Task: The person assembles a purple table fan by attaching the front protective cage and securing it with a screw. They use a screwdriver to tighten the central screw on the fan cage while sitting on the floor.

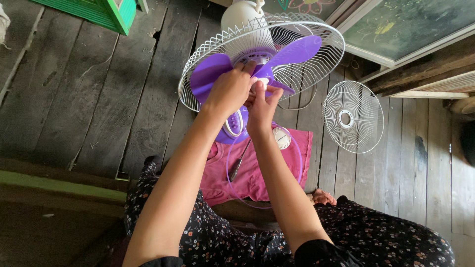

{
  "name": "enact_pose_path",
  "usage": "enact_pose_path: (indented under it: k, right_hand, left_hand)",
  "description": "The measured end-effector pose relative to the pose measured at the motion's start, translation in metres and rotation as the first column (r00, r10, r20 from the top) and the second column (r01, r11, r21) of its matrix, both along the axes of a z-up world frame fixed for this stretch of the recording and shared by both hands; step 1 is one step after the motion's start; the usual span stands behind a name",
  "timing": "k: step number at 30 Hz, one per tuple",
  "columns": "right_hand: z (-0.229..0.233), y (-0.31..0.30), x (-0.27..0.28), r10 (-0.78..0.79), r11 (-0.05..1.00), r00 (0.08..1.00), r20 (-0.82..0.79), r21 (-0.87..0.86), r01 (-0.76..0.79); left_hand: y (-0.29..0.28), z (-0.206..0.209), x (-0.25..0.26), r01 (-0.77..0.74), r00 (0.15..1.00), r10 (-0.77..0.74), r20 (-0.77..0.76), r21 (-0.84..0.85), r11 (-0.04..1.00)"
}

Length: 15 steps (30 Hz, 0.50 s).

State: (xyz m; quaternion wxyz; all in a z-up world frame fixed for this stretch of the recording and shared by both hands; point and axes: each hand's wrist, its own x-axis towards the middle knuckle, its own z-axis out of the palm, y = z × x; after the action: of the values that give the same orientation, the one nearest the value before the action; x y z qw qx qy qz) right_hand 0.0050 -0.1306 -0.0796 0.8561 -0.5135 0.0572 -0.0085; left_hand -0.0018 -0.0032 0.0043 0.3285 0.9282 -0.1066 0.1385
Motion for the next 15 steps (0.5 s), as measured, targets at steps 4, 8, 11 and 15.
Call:
enact_pose_path:
  k: [4, 8, 11, 15]
  right_hand:
    - [0.000, 0.003, -0.003, -0.030, 0.980, 0.992, 0.125, -0.194, 0.054]
    - [0.004, 0.003, -0.005, -0.031, 0.928, 0.977, 0.209, -0.356, 0.106]
    - [0.008, 0.000, -0.008, -0.037, 0.806, 0.970, 0.241, -0.567, 0.172]
    - [0.016, 0.000, -0.012, -0.033, 0.675, 0.947, 0.318, -0.692, 0.256]
  left_hand:
    - [0.002, 0.001, 0.000, 0.015, 1.000, -0.015, 0.002, -0.024, 1.000]
    - [0.002, -0.001, 0.000, 0.014, 1.000, -0.014, -0.012, -0.028, 0.999]
    - [0.001, -0.002, 0.001, 0.008, 1.000, -0.008, -0.012, -0.010, 1.000]
    - [0.001, -0.002, 0.000, -0.002, 1.000, 0.002, 0.004, -0.008, 1.000]
